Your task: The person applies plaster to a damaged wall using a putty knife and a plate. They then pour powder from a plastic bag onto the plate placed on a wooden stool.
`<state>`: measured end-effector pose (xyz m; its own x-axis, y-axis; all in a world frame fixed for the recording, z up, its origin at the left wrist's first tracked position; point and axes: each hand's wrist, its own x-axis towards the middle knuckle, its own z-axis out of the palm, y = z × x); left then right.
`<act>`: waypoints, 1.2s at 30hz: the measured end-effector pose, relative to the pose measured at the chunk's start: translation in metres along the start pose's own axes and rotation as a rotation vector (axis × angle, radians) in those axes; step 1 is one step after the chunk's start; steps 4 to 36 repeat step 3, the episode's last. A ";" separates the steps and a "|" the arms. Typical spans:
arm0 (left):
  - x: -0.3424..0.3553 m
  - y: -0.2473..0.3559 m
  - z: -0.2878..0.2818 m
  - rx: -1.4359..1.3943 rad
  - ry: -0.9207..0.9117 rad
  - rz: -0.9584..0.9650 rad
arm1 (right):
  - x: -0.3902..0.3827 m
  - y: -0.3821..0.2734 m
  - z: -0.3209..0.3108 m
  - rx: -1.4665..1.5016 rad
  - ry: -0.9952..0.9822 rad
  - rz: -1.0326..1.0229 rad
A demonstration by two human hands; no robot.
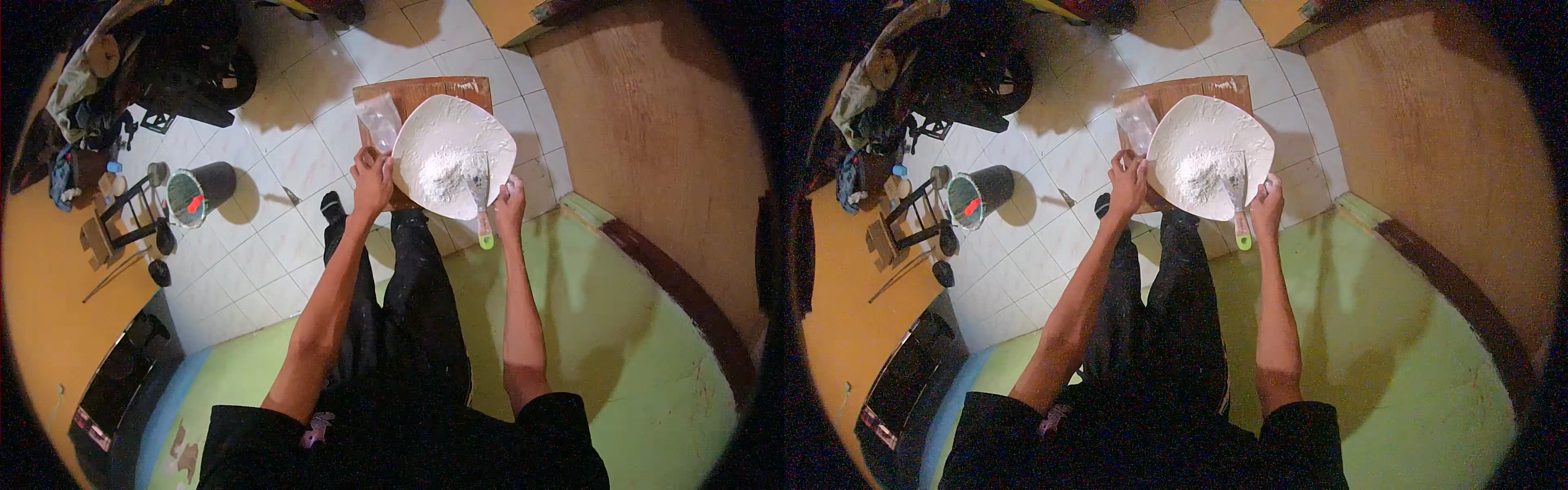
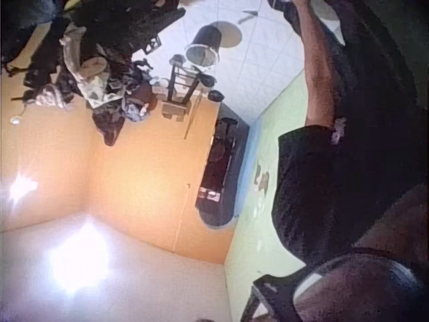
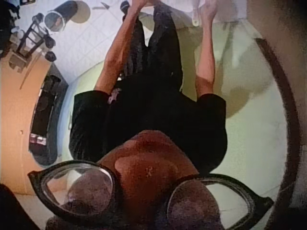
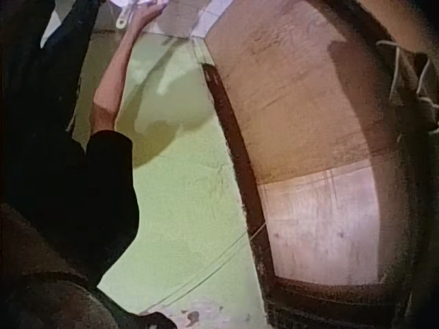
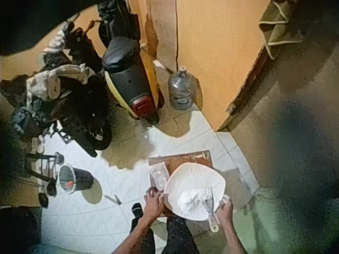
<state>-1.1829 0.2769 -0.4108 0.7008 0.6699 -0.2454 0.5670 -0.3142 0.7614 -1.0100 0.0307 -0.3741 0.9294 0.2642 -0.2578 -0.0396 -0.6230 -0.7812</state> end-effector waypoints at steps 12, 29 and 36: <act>0.003 -0.005 -0.006 -0.006 -0.122 -0.102 | 0.003 -0.014 -0.007 -0.101 -0.101 0.078; 0.003 -0.005 -0.006 -0.006 -0.122 -0.102 | 0.003 -0.014 -0.007 -0.101 -0.101 0.078; 0.003 -0.005 -0.006 -0.006 -0.122 -0.102 | 0.003 -0.014 -0.007 -0.101 -0.101 0.078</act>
